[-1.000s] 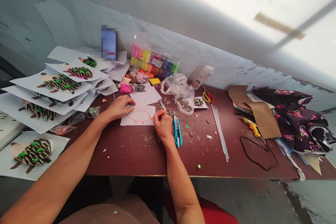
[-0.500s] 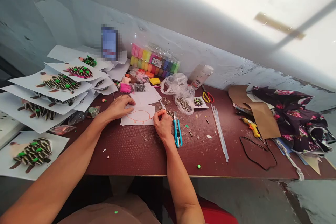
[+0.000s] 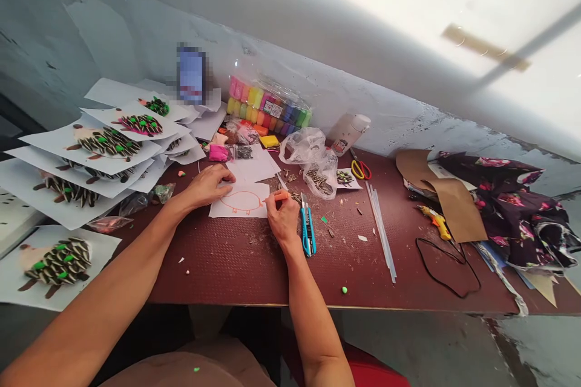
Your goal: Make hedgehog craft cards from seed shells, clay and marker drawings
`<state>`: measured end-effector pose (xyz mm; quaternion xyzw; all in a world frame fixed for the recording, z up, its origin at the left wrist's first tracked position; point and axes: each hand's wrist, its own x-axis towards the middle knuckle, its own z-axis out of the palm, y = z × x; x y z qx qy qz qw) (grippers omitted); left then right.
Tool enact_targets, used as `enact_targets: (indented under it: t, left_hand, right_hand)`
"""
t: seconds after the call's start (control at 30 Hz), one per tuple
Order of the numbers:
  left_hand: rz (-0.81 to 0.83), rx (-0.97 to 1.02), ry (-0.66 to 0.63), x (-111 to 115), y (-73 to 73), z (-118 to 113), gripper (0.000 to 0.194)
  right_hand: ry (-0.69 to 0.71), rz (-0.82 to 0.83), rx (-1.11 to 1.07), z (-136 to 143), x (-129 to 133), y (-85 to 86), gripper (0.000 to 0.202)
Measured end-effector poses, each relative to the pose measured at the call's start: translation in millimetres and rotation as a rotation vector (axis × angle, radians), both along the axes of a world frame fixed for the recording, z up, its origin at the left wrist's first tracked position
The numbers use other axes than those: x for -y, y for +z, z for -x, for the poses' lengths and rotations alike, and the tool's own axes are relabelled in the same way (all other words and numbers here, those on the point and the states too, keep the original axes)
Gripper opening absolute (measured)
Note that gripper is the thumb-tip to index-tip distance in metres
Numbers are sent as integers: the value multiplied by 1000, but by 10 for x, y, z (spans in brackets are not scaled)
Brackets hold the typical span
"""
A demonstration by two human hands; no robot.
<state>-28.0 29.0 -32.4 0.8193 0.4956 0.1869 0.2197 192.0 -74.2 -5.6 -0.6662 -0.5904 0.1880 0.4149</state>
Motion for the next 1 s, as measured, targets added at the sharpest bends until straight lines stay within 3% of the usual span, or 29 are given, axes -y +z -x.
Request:
enact_targets:
  t: [0.4, 0.57, 0.73, 1.0]
  left_hand:
    - [72, 110, -20, -25, 52, 60, 29]
    - [72, 186, 69, -44, 83, 120, 33]
    - [33, 87, 59, -32, 89, 150, 30]
    - [82, 2, 7, 3, 106, 168, 16]
  right_hand:
    - [56, 21, -161, 47, 5, -59, 42]
    - [77, -10, -158, 57, 20, -34, 38]
    - [100, -8, -111, 102, 47, 3, 36]
    - [142, -14, -231, 155, 57, 10, 33]
